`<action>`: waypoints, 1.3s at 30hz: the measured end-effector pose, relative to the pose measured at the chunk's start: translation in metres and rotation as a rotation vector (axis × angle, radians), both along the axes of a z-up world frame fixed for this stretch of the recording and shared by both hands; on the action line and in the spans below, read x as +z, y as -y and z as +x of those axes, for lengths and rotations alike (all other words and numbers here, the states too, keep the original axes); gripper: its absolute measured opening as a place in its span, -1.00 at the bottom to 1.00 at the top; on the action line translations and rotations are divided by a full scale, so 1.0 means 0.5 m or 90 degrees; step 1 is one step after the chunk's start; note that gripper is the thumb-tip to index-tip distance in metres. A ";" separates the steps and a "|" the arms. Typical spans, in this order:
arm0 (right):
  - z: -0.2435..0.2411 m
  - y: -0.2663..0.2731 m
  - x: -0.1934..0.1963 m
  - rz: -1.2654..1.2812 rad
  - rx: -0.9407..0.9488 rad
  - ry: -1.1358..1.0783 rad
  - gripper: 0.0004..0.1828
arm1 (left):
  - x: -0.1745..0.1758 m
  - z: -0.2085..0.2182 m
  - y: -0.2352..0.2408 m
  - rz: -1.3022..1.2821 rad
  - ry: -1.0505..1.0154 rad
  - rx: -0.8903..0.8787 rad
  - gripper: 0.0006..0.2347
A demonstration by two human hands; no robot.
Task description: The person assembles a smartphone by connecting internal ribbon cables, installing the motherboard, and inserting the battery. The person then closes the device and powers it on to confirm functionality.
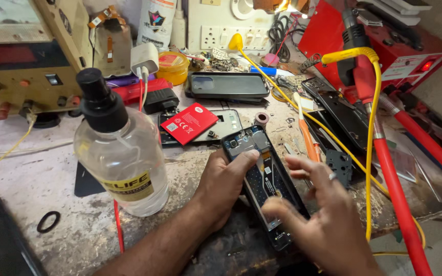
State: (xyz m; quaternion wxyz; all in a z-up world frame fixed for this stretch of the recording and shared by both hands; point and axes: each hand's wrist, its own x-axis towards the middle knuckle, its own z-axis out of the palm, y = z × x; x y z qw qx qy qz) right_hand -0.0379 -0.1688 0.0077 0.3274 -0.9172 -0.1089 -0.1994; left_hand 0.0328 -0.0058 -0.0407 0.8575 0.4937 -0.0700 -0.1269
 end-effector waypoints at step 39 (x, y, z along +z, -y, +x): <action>0.020 0.037 -0.052 -0.334 0.169 0.029 -0.06 | 0.005 -0.090 -0.092 0.804 0.593 0.150 -0.46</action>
